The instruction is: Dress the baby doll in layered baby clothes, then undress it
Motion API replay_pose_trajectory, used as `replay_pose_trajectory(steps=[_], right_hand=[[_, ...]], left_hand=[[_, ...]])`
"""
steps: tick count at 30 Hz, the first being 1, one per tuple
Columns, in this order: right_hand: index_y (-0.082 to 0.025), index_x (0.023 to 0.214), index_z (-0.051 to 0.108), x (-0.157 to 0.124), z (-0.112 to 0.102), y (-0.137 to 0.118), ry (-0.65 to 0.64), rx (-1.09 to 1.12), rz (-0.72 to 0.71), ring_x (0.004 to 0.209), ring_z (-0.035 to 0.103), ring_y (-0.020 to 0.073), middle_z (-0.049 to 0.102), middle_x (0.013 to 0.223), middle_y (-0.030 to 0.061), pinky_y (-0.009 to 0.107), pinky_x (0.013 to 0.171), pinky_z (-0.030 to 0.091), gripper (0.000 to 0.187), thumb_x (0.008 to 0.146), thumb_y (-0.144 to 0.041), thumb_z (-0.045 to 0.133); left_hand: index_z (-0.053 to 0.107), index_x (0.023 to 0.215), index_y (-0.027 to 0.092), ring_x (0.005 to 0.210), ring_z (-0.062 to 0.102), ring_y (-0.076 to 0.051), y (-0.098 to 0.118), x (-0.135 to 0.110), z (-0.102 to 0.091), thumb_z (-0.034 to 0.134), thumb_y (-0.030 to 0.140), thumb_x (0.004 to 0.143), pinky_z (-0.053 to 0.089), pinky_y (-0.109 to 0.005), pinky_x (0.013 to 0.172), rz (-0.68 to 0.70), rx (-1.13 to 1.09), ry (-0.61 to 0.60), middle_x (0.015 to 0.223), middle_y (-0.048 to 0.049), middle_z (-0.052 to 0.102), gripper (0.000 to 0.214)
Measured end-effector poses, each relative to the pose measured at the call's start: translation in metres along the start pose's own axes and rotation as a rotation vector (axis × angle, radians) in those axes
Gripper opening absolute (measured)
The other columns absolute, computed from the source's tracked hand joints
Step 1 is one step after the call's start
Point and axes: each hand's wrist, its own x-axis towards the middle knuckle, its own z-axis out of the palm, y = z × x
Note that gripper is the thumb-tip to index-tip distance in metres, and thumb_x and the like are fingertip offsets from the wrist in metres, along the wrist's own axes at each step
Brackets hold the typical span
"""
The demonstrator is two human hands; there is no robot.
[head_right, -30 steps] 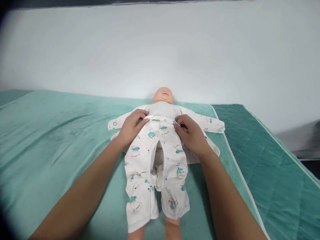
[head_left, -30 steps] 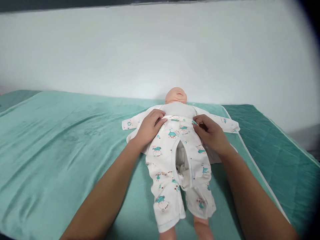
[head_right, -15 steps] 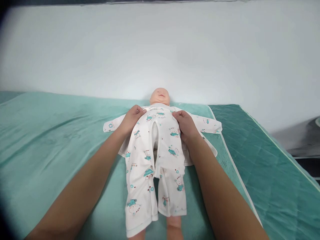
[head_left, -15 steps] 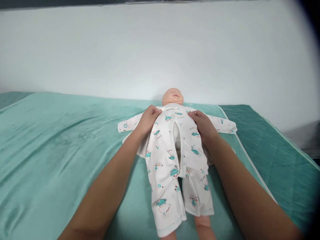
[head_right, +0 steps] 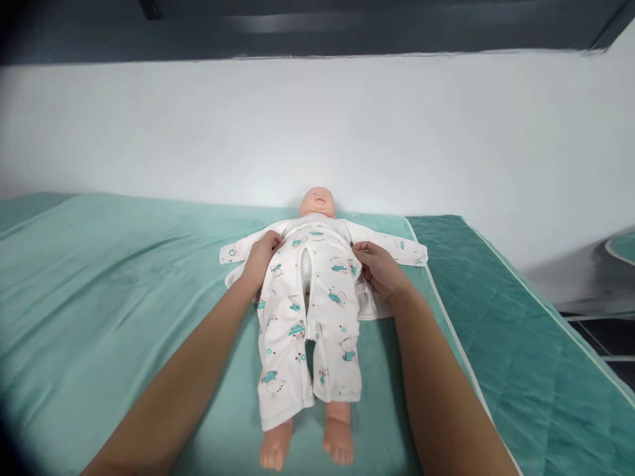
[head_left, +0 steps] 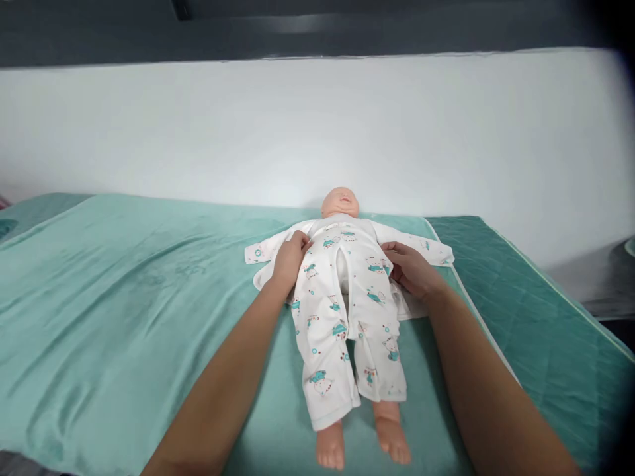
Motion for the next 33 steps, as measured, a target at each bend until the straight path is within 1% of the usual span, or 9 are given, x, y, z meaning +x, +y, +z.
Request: replay_pose_trajectory(steps=[3, 6, 9, 11, 14, 16, 21, 28, 33], right_hand=[[-0.021, 0.085, 0.061, -0.005, -0.003, 0.0, -0.038, -0.152, 0.052, 0.058, 0.056, 0.0104, 0.064, 0.073, -0.0017, 0.022, 0.051, 0.045, 0.028, 0.069, -0.034, 0.079], [-0.021, 0.082, 0.06, -0.007, 0.003, -0.001, 0.071, -0.335, 0.055, 0.058, 0.056, 0.0114, 0.064, 0.073, -0.0013, 0.022, 0.05, 0.046, 0.021, 0.067, -0.025, 0.074], [-0.022, 0.078, 0.06, -0.007, 0.013, -0.002, 0.197, -0.553, 0.028, 0.052, 0.053, 0.0115, 0.065, 0.071, -0.0003, 0.022, 0.042, 0.039, 0.014, 0.066, -0.02, 0.068], [-0.021, 0.076, 0.061, -0.009, 0.018, -0.003, 0.231, -0.601, 0.005, 0.05, 0.052, 0.0115, 0.066, 0.069, 0.0005, 0.022, 0.04, 0.036, 0.01, 0.067, -0.02, 0.065], [-0.021, 0.079, 0.063, -0.011, 0.019, -0.002, 0.204, -0.463, 0.013, 0.049, 0.052, 0.0116, 0.064, 0.065, -0.0001, 0.022, 0.043, 0.039, 0.009, 0.071, -0.026, 0.065], [-0.02, 0.082, 0.065, -0.012, 0.017, -0.001, 0.149, -0.325, 0.031, 0.051, 0.053, 0.0112, 0.064, 0.066, -0.0007, 0.022, 0.046, 0.042, 0.014, 0.073, -0.031, 0.068], [-0.02, 0.084, 0.068, -0.01, 0.009, 0.002, 0.058, -0.159, 0.053, 0.056, 0.055, 0.01, 0.065, 0.072, -0.0007, 0.02, 0.047, 0.042, 0.018, 0.072, -0.034, 0.073], [-0.021, 0.091, 0.068, -0.008, 0.002, 0.005, -0.006, -0.132, 0.036, 0.061, 0.059, 0.0103, 0.068, 0.079, -0.0007, 0.02, 0.052, 0.047, 0.021, 0.072, -0.029, 0.075], [-0.022, 0.086, 0.065, -0.004, 0.008, 0.006, 0.045, -0.233, 0.063, 0.062, 0.06, 0.0118, 0.067, 0.074, -0.0017, 0.022, 0.055, 0.049, 0.019, 0.069, -0.024, 0.074]], left_hand=[[0.055, 0.089, 0.021, 0.081, 0.057, -0.019, -0.003, -0.006, -0.001, 0.047, 0.026, 0.086, 0.041, -0.031, 0.075, 0.012, -0.078, -0.05, 0.084, -0.0022, 0.065, 0.01], [0.056, 0.088, 0.02, 0.083, 0.058, -0.02, -0.004, -0.009, -0.003, 0.049, 0.024, 0.082, 0.042, -0.032, 0.076, -0.028, -0.136, -0.098, 0.086, -0.0026, 0.066, 0.01], [0.056, 0.086, 0.02, 0.079, 0.057, -0.018, -0.006, -0.01, -0.009, 0.052, 0.025, 0.079, 0.041, -0.029, 0.071, -0.076, -0.236, -0.182, 0.085, -0.0017, 0.065, 0.009], [0.057, 0.086, 0.02, 0.075, 0.055, -0.016, -0.006, -0.012, -0.015, 0.055, 0.028, 0.079, 0.04, -0.027, 0.067, -0.095, -0.311, -0.257, 0.085, -0.0006, 0.065, 0.011], [0.058, 0.091, 0.02, 0.067, 0.05, -0.013, -0.008, -0.015, -0.026, 0.057, 0.03, 0.08, 0.036, -0.024, 0.06, -0.128, -0.428, -0.394, 0.08, 0.0017, 0.06, 0.015], [0.056, 0.093, 0.02, 0.063, 0.047, -0.011, -0.008, -0.016, -0.033, 0.058, 0.026, 0.078, 0.034, -0.023, 0.057, -0.15, -0.519, -0.479, 0.076, 0.0031, 0.057, 0.016], [0.052, 0.094, 0.021, 0.061, 0.046, -0.009, -0.007, -0.015, -0.037, 0.057, 0.013, 0.068, 0.034, -0.021, 0.052, -0.193, -0.606, -0.595, 0.078, 0.0034, 0.056, 0.028], [0.052, 0.092, 0.021, 0.059, 0.047, -0.009, -0.005, -0.013, -0.038, 0.057, 0.01, 0.067, 0.037, -0.021, 0.05, -0.233, -0.573, -0.606, 0.076, 0.0024, 0.055, 0.028], [0.055, 0.093, 0.02, 0.058, 0.051, -0.012, 0.0, -0.012, -0.03, 0.056, 0.012, 0.069, 0.038, -0.023, 0.05, -0.289, -0.424, -0.508, 0.074, 0.0005, 0.059, 0.025]])
